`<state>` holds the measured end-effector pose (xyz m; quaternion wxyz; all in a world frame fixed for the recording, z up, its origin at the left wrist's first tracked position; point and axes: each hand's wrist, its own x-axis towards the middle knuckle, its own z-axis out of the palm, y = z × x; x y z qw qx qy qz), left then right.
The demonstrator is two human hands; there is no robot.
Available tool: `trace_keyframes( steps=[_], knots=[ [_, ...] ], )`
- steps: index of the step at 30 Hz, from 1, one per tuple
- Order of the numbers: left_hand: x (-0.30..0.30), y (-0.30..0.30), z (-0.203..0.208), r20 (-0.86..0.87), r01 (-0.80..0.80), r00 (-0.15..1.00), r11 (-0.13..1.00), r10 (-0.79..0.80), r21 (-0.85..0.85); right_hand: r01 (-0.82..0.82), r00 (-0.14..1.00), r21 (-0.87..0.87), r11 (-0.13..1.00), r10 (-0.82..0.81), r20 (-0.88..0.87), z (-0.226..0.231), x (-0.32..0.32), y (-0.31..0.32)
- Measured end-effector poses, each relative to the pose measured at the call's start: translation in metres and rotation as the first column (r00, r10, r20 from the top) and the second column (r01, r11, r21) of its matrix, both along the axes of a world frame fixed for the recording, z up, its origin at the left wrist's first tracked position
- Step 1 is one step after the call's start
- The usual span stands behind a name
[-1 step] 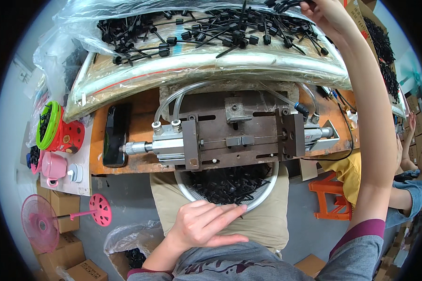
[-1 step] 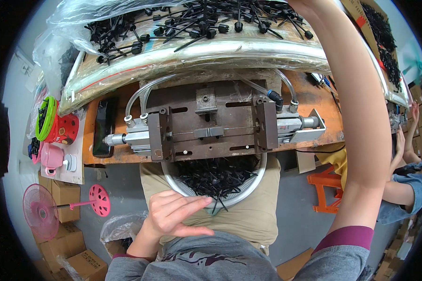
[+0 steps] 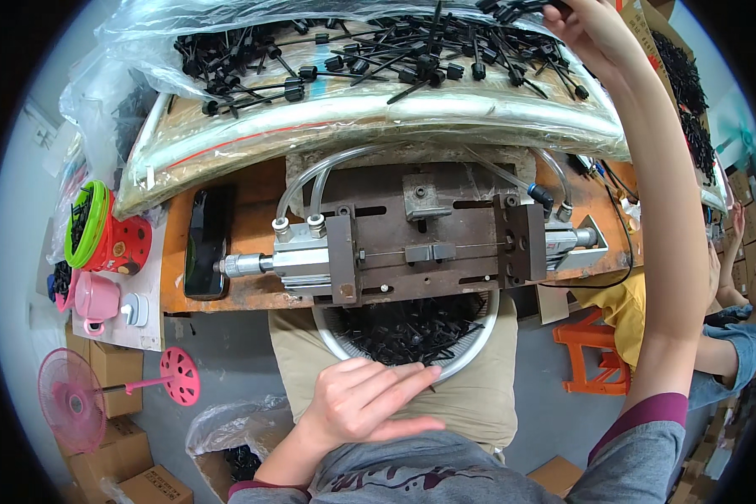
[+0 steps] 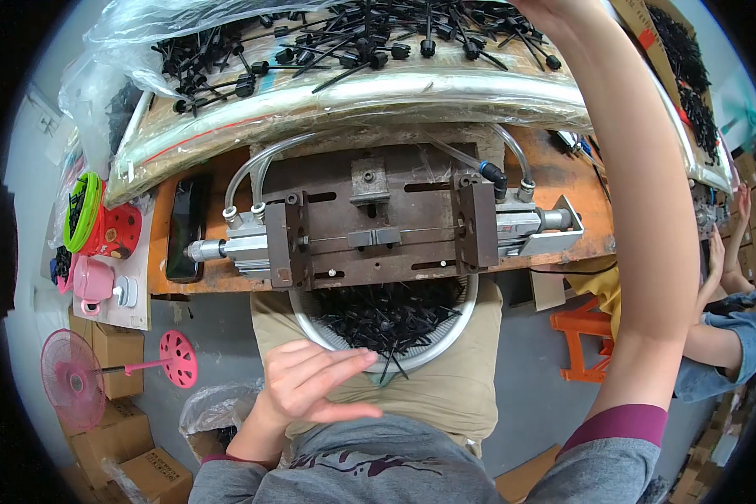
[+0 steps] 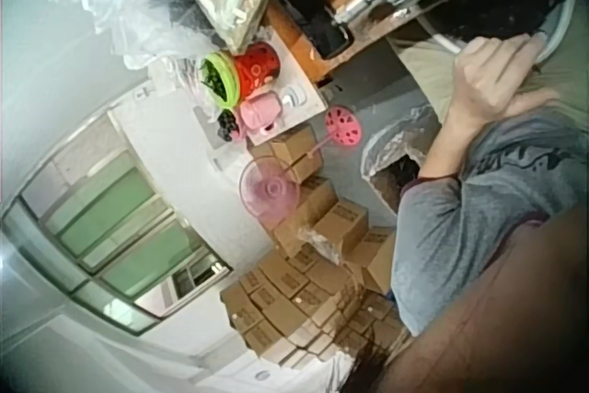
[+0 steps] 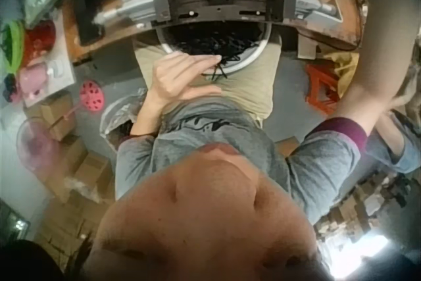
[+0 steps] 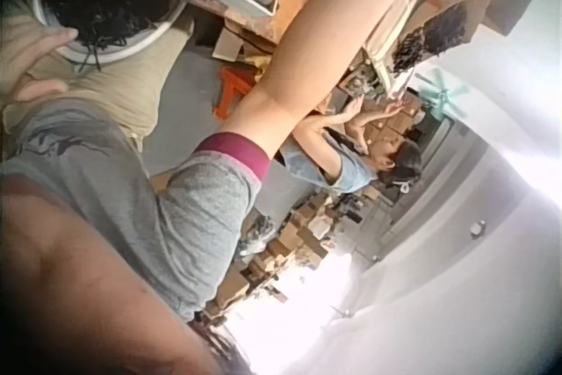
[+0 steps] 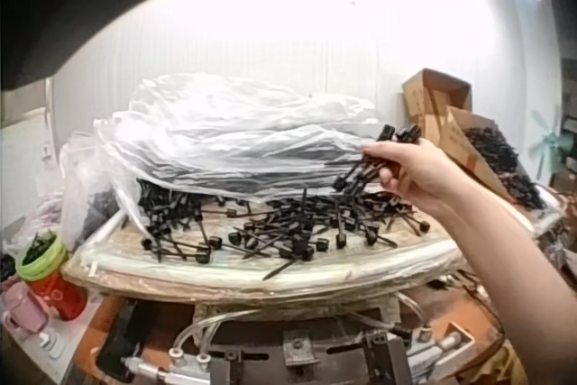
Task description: The recorder is assembling small black cable connectors by placing components into a pneumatic press machine.
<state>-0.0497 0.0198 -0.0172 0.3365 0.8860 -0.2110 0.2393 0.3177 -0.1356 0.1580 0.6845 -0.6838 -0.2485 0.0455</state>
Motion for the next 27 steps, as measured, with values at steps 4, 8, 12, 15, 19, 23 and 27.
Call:
trace_keyframes(
  steps=[4, 8, 12, 15, 19, 23, 27],
  knots=[
    [0.010, 0.000, 0.006, 0.106, -0.122, 0.983, 0.963, 0.151, -0.241, -0.032, 0.999, 0.016, 0.999, 0.033, -0.028, -0.033, -0.061, -0.021],
    [0.026, 0.002, 0.029, 0.019, -0.233, 0.968, 0.921, 0.252, -0.312, -0.101, 0.967, -0.080, 0.992, 0.079, -0.241, -0.067, -0.184, 0.000],
    [0.027, -0.005, 0.039, -0.004, -0.082, 0.996, 0.955, 0.084, -0.284, -0.294, 0.843, -0.026, 0.955, 0.246, -0.478, -0.097, -0.217, -0.016],
    [0.023, -0.007, 0.041, -0.040, -0.081, 0.997, 0.953, 0.072, -0.291, -0.276, 0.798, 0.025, 0.961, 0.243, -0.552, -0.098, -0.218, -0.027],
    [0.023, -0.007, 0.034, -0.079, -0.131, 0.990, 0.948, 0.113, -0.288, -0.142, 0.832, 0.046, 0.989, 0.144, -0.535, -0.107, -0.213, -0.046],
    [0.041, -0.014, 0.015, -0.001, -0.238, 0.971, 0.968, 0.238, -0.077, -0.039, 0.859, 0.130, 0.991, 0.099, -0.502, -0.119, -0.222, -0.057],
    [0.049, -0.017, 0.001, 0.027, -0.263, 0.965, 0.960, 0.261, 0.098, -0.077, 0.861, 0.150, 0.986, 0.142, -0.488, -0.123, -0.233, -0.057]
  ],
)
